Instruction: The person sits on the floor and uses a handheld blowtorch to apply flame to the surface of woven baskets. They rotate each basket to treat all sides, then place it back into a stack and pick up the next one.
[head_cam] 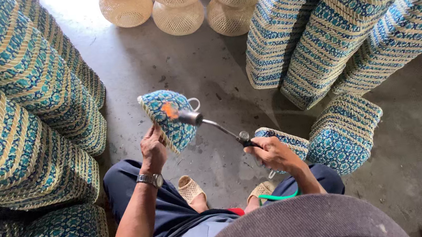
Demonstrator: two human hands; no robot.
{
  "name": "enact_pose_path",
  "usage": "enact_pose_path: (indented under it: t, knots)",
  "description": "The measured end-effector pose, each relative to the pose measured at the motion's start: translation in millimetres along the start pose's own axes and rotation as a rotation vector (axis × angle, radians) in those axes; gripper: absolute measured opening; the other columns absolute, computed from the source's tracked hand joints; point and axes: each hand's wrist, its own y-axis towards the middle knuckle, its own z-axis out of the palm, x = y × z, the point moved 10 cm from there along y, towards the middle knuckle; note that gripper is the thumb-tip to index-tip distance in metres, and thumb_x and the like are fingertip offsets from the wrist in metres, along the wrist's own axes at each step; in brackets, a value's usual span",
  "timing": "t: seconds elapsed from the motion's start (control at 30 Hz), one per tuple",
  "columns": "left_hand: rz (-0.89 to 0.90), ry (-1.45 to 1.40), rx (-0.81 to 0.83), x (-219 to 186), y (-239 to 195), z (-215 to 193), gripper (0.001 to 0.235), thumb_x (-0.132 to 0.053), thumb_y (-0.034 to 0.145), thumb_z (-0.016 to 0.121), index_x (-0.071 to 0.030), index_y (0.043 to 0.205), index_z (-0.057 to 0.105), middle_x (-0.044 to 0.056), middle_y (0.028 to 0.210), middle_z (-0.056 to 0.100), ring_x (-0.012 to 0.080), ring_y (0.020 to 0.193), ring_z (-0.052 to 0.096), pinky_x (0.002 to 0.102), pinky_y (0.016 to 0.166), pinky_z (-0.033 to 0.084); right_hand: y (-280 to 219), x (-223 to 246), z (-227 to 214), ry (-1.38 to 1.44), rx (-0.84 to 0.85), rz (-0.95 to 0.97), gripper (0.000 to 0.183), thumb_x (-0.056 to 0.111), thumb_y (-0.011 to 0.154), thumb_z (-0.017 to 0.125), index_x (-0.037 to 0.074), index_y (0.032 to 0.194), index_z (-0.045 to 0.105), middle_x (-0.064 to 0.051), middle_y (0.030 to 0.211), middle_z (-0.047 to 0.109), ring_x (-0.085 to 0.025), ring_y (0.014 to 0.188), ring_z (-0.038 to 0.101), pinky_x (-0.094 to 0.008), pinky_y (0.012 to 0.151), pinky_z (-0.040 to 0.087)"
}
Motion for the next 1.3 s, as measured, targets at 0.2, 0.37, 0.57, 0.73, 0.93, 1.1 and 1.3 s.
enact_pose_path:
  t: [0.2,0.37,0.57,0.73,0.93,1.1,1.3]
  knots:
    - [-0.014,-0.060,-0.266,15.6,23.7,-56.8,0.028,-0.024,0.102,0.061,-0.012,0.126,0.065,-0.002,0.111,0.071,0.0148,0.100,0.066,0.035,0.091,0.053,-1.5,5.8,7.5,-0.037,0.002,-0.030,0.025,0.031,0.096,0.064,0.007,0.094,0.070,-0.001,0.058,0.055,-0.010,0.051,0.052,-0.029,0.048,0.041]
    - [0.001,-0.184,-0.328,14.6,35.7,-79.5,0.026,-0.025,0.104,0.059,-0.017,0.128,0.065,-0.004,0.113,0.071,0.0152,0.104,0.065,0.036,0.092,0.051,-3.8,-9.2,8.6,-0.046,-0.033,0.011,0.026,0.030,0.097,0.062,0.006,0.090,0.069,-0.001,0.058,0.053,-0.011,0.050,0.050,-0.030,0.048,0.040]
    - [-0.016,-0.245,-0.383,13.0,54.7,-116.7,0.018,-0.035,0.108,0.058,-0.023,0.118,0.067,-0.005,0.101,0.067,0.0160,0.091,0.060,0.039,0.079,0.043,-4.0,-26.5,22.2,-0.069,0.034,-0.036,0.021,0.027,0.095,0.064,0.009,0.093,0.074,0.000,0.057,0.056,-0.008,0.052,0.051,-0.027,0.049,0.039]
    - [-0.069,-0.473,-0.497,23.2,54.2,-142.3,0.018,-0.032,0.105,0.057,-0.021,0.115,0.067,-0.004,0.108,0.073,0.0172,0.102,0.064,0.041,0.091,0.046,3.3,-44.7,21.1,0.096,0.008,0.035,0.022,0.029,0.095,0.062,0.009,0.093,0.072,0.001,0.059,0.054,-0.009,0.052,0.049,-0.029,0.048,0.038]
    - [-0.093,-0.542,-0.458,22.2,47.9,-136.0,0.030,-0.034,0.107,0.052,-0.017,0.127,0.066,0.001,0.127,0.070,0.0220,0.115,0.061,0.047,0.098,0.046,8.1,-41.2,20.6,0.035,-0.027,0.063,0.028,0.030,0.098,0.064,0.006,0.086,0.069,0.002,0.059,0.054,-0.008,0.051,0.048,-0.028,0.047,0.037]
    - [-0.031,-0.653,-0.304,20.2,47.8,-125.9,0.038,-0.025,0.110,0.052,-0.007,0.141,0.062,0.006,0.143,0.066,0.0265,0.130,0.058,0.048,0.113,0.045,8.7,-27.5,16.5,0.178,-0.026,0.026,0.028,0.031,0.097,0.066,0.006,0.086,0.066,0.003,0.059,0.054,-0.008,0.049,0.048,-0.028,0.045,0.039]
    - [-0.003,-0.479,-0.227,13.5,44.9,-110.4,0.036,-0.025,0.109,0.048,-0.006,0.137,0.062,0.007,0.140,0.066,0.0271,0.129,0.060,0.047,0.111,0.047,7.4,-16.4,3.0,0.158,-0.055,0.042,0.025,0.032,0.098,0.064,0.008,0.090,0.068,0.002,0.060,0.052,-0.008,0.048,0.047,-0.027,0.045,0.038]
